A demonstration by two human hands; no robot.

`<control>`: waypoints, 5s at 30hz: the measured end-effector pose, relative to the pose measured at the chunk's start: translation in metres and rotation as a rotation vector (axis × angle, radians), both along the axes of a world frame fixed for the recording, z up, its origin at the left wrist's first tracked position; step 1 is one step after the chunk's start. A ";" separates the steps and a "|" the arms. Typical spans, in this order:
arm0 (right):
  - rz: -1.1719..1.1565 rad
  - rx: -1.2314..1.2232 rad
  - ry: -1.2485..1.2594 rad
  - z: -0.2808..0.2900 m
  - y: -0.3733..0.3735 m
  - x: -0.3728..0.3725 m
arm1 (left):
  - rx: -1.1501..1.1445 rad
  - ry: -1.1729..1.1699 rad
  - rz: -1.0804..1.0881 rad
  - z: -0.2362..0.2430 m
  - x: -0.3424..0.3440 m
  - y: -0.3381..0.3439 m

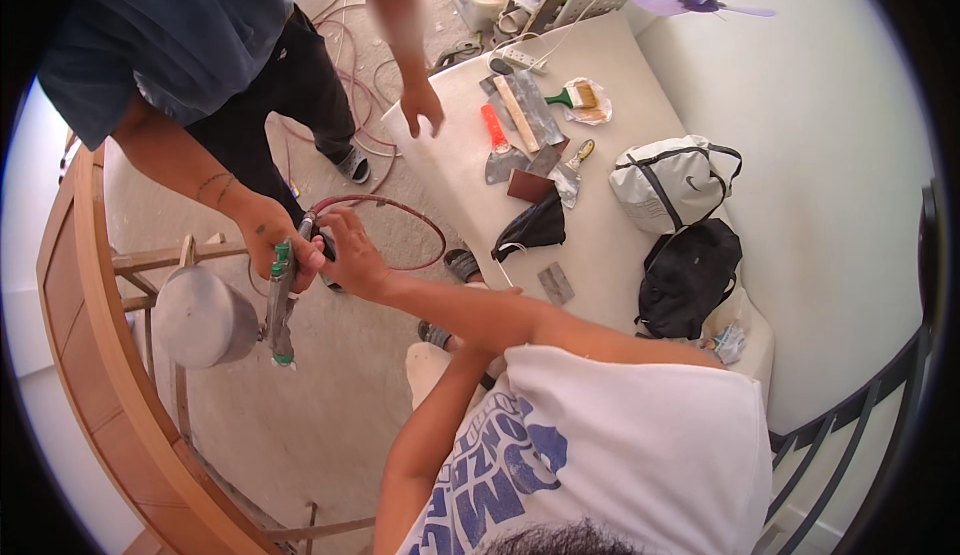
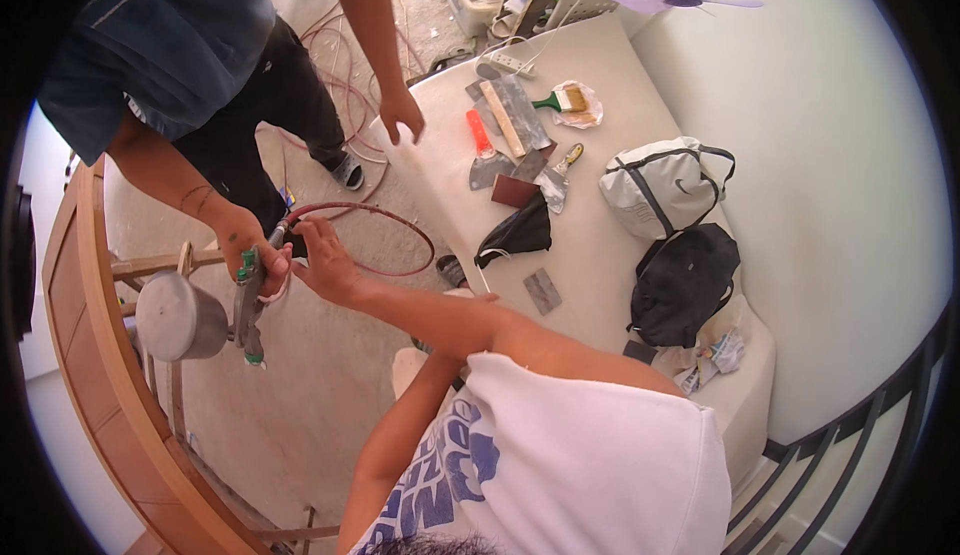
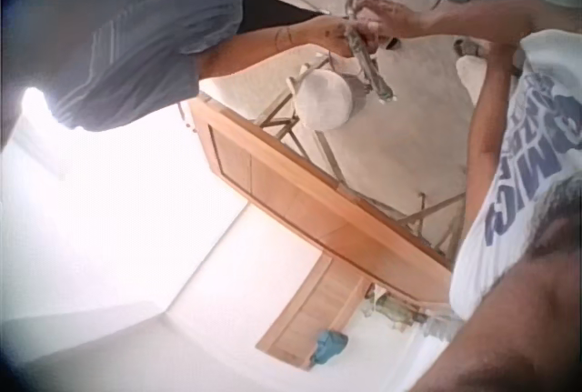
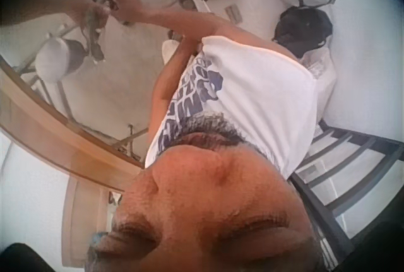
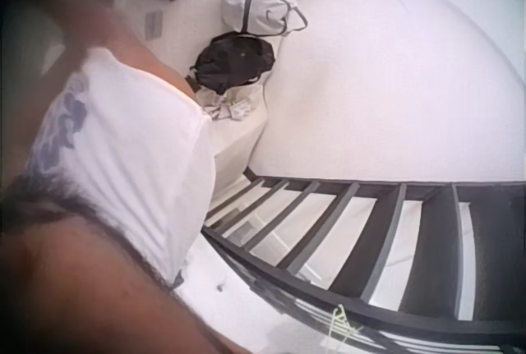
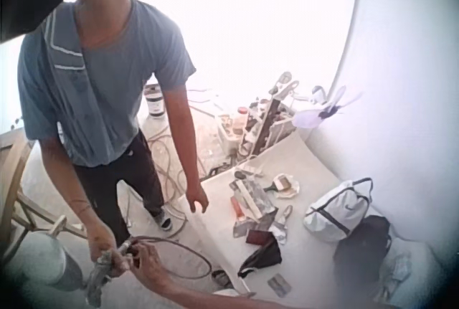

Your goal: The person uses pliers to cut and remove a hose from a spray gun, then places the pliers on a nearby surface. They then pack a black bag and pick up the spray gun, walking toward a wooden door before pouring liquid from a can into the spray gun's container.

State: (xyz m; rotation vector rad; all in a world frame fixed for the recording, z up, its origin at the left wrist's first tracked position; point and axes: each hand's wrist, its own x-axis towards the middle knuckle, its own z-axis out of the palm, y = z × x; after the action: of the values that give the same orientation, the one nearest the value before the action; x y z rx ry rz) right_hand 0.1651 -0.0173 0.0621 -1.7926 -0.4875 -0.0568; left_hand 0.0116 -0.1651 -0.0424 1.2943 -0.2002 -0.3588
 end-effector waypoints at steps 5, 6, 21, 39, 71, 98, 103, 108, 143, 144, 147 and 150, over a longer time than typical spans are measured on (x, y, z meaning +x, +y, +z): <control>-0.358 0.373 -0.120 0.028 0.025 0.043 | 0.541 -0.147 -0.138 0.057 0.016 -0.006; -0.325 0.279 -0.110 0.029 0.021 0.044 | 0.481 -0.146 -0.103 0.052 0.010 -0.003; -0.222 0.331 -0.417 0.032 -0.049 0.108 | 0.445 0.018 -0.204 0.023 0.017 0.025; -0.121 1.056 0.306 -0.032 -0.259 0.051 | 0.645 -0.586 -0.315 -0.042 0.063 -0.035; -0.953 0.923 0.750 -0.226 -0.455 0.187 | 1.104 -0.509 -0.051 -0.053 0.284 -0.170; -0.913 1.293 1.377 -0.092 -0.458 -0.094 | 0.374 0.440 -0.896 0.043 0.168 -0.190; -1.033 0.828 0.934 -0.084 -0.504 -0.127 | 0.384 0.278 -0.950 0.034 0.112 -0.213; -1.207 0.022 0.831 -0.144 -0.568 -0.189 | 0.309 0.681 -0.617 -0.038 0.061 -0.249; -1.075 0.651 1.128 -0.092 -0.692 -0.284 | 0.923 -0.350 -0.980 -0.070 -0.047 -0.474; -1.109 0.717 1.226 -0.084 -0.675 -0.298 | 0.964 -0.296 -0.935 -0.064 -0.057 -0.468; -1.171 0.945 1.378 -0.067 -0.662 -0.310 | 0.918 -0.293 -0.953 -0.068 -0.065 -0.461; -1.235 1.041 1.325 -0.068 -0.672 -0.297 | 0.911 -0.323 -0.983 -0.081 -0.073 -0.462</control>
State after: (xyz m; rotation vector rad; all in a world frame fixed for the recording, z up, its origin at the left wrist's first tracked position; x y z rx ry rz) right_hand -0.1322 -0.6895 -0.0054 -0.5516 1.3805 0.0332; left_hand -0.0619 -0.6270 -0.1230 2.0907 -1.0546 -1.1667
